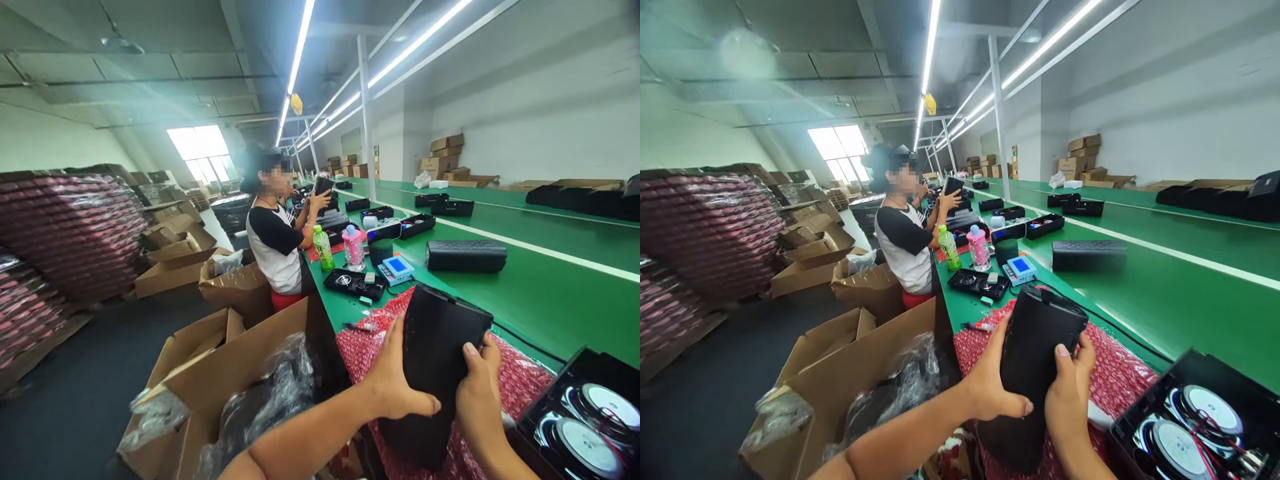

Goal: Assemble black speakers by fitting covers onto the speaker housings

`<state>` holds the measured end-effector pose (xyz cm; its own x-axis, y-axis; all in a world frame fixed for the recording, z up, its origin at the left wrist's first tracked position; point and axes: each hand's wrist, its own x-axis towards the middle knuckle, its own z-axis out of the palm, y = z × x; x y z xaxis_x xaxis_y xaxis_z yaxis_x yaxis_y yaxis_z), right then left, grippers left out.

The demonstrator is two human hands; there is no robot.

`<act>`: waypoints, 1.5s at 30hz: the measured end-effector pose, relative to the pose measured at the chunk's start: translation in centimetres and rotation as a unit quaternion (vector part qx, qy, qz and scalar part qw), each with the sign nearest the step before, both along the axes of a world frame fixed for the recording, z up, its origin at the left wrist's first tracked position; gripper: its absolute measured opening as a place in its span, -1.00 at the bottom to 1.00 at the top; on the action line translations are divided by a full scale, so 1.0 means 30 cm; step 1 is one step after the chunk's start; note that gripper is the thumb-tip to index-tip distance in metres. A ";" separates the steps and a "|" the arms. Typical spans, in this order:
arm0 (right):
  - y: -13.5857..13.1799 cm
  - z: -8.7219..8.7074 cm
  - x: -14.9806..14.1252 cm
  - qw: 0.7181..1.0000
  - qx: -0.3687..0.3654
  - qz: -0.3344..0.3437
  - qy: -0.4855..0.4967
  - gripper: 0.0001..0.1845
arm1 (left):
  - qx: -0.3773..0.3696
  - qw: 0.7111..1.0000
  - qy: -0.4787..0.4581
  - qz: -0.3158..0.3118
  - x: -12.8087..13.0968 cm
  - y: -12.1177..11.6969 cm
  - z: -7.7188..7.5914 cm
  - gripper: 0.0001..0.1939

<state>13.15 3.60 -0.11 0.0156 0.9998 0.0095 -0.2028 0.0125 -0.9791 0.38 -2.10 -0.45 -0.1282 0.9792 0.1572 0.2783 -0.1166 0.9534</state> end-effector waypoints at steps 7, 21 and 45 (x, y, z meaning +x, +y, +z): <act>-0.005 -0.005 -0.005 1.000 -0.017 -0.002 0.013 -0.05 | -0.022 0.999 0.031 0.012 -0.005 -0.013 -0.016 0.48; -0.010 -0.006 -0.008 0.998 -0.024 0.021 0.050 -0.06 | 0.004 0.999 -0.029 -0.020 -0.016 -0.021 -0.014 0.41; 0.036 0.006 0.039 0.982 -0.077 0.093 -0.146 0.28 | -0.064 0.911 -0.382 -0.144 -0.068 0.256 -0.028 -0.35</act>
<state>14.32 4.68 0.06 -0.1476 0.9753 -0.1646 0.1027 -0.1504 -0.9833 -1.67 5.57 -1.28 0.1127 0.9936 0.0119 -0.4964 0.0459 0.8669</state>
